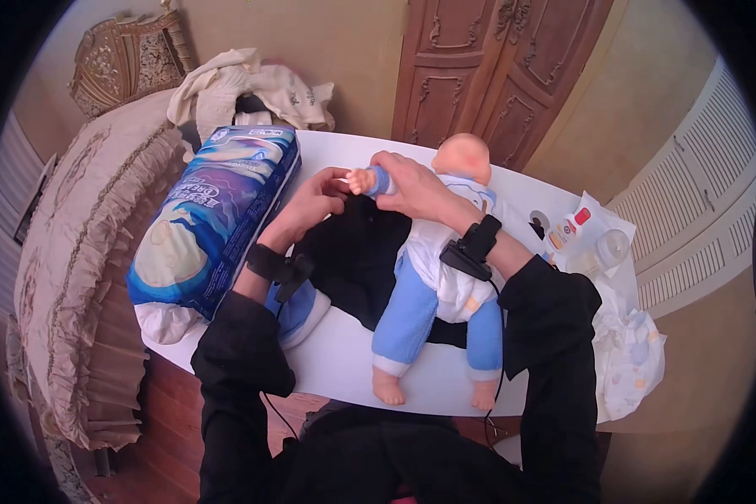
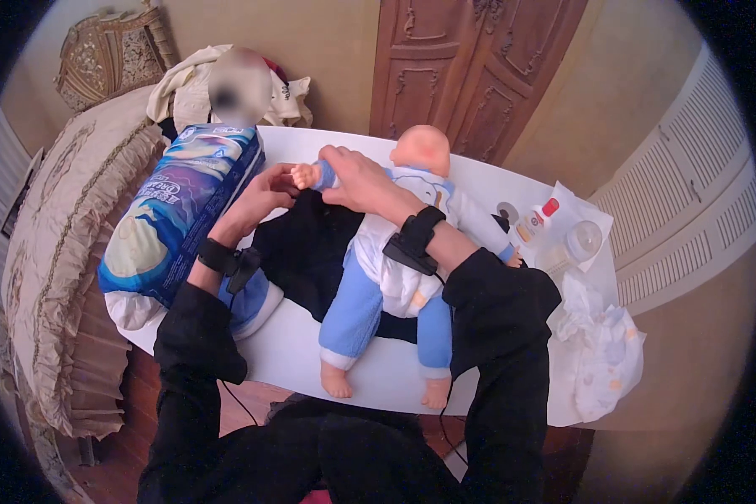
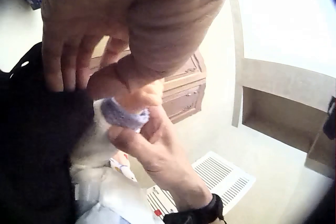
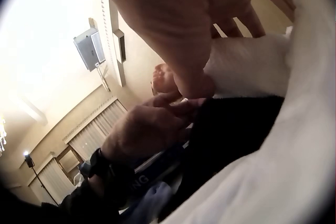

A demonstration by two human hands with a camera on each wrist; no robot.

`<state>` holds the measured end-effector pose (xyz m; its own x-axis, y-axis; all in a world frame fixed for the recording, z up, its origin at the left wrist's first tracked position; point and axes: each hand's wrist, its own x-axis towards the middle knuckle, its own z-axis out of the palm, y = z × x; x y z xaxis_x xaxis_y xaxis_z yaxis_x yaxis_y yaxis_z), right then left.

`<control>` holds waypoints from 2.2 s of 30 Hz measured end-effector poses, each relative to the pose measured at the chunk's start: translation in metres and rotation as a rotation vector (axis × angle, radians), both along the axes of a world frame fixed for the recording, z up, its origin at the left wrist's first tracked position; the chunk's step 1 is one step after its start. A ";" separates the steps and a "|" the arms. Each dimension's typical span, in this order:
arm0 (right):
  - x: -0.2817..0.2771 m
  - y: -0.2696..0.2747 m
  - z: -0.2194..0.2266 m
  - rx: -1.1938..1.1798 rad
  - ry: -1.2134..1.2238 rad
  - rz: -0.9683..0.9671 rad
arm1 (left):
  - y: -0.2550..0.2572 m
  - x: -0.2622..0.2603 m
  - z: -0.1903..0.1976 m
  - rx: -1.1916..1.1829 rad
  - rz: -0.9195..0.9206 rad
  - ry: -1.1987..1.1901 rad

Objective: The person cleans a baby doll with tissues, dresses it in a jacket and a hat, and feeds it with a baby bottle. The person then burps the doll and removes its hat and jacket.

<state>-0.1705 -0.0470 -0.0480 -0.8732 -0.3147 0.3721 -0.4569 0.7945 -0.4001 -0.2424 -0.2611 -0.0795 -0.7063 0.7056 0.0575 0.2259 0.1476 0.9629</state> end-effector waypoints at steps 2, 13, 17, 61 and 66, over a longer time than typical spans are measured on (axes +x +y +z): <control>0.000 0.001 0.001 -0.045 -0.011 -0.023 | 0.001 -0.010 -0.016 -0.053 0.074 -0.037; -0.001 0.000 -0.001 -0.121 0.062 0.004 | 0.022 -0.023 -0.050 -0.818 0.476 0.548; 0.004 0.000 -0.003 -0.035 0.031 0.058 | 0.023 -0.040 -0.057 -0.746 0.256 0.512; 0.001 0.005 -0.010 0.237 -0.340 -0.157 | 0.008 0.016 -0.042 0.040 0.461 -0.054; 0.000 0.009 -0.004 0.376 -0.373 -0.219 | 0.003 0.011 -0.042 0.113 0.349 -0.208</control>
